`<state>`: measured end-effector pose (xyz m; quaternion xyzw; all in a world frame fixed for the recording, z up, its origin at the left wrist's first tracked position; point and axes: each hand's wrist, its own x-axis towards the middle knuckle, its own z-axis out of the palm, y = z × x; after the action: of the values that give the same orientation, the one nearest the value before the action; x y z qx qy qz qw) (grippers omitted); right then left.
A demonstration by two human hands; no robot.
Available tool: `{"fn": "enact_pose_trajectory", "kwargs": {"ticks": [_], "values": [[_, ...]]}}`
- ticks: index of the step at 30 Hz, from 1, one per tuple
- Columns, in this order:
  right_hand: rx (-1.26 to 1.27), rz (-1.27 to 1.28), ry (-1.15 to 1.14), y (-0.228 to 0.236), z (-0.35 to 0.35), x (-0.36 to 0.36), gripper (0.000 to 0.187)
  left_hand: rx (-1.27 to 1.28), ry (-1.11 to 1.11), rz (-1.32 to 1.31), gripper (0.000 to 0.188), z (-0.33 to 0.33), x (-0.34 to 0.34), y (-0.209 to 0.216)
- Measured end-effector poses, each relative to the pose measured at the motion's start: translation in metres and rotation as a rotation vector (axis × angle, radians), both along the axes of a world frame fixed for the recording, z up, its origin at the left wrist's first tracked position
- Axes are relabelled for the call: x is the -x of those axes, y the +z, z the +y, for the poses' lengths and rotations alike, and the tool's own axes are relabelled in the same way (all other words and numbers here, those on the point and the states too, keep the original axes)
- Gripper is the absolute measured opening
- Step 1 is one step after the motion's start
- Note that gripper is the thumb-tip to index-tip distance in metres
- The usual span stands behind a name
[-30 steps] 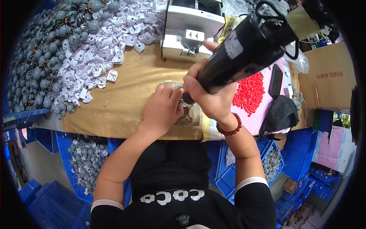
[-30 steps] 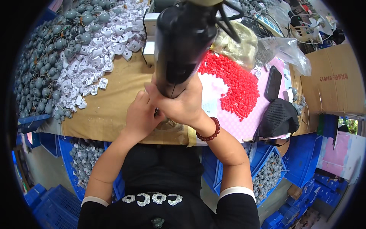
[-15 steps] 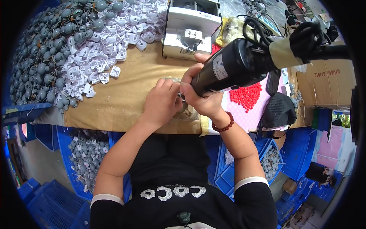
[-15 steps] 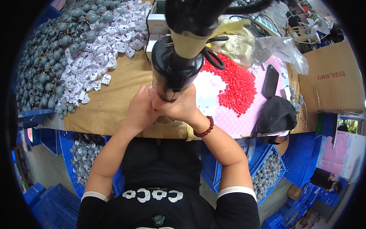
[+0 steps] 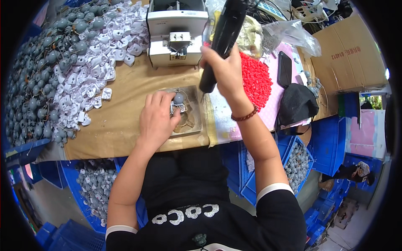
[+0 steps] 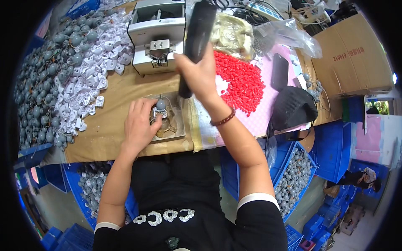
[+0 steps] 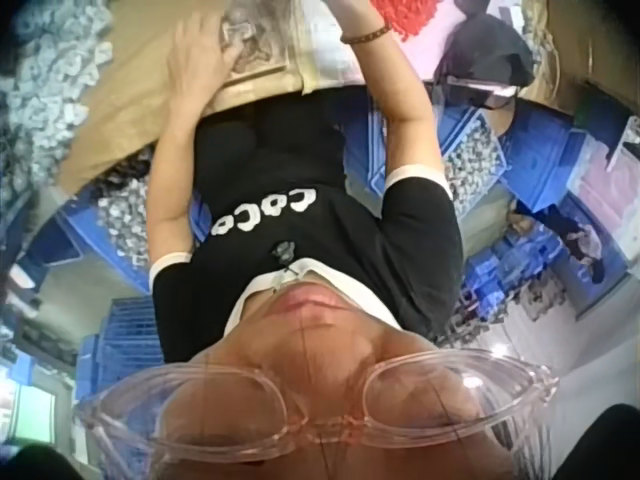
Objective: Assembling small plastic components using an electric screwdriver at a factory workstation.
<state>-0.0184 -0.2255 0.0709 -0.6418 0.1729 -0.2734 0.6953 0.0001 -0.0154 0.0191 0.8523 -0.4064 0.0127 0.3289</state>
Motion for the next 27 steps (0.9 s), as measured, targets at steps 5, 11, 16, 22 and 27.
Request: {"fn": "enact_pose_trajectory", "kwargs": {"ticks": [5,11,16,22,27], "values": [[-0.093,0.165,-0.194,-0.051,-0.035,0.016,0.049,0.051,-0.002,-0.002,0.038,0.000,0.002,-0.003],[0.706,0.075,0.079,-0.045,0.004,0.045,0.026,0.129,-0.048,-0.088,0.038,0.011,0.005,-0.007],[0.534,0.150,0.324,-0.055,0.037,0.043,0.019,0.101,-0.050,-0.092,0.037,0.013,0.005,-0.006],[0.120,0.024,0.264,-0.030,0.047,0.018,0.013,0.184,-0.065,-0.003,0.037,0.023,0.006,-0.003],[0.466,0.250,0.522,-0.013,0.011,0.035,0.016,0.008,-0.036,-0.018,0.039,0.137,0.022,0.012]]}}
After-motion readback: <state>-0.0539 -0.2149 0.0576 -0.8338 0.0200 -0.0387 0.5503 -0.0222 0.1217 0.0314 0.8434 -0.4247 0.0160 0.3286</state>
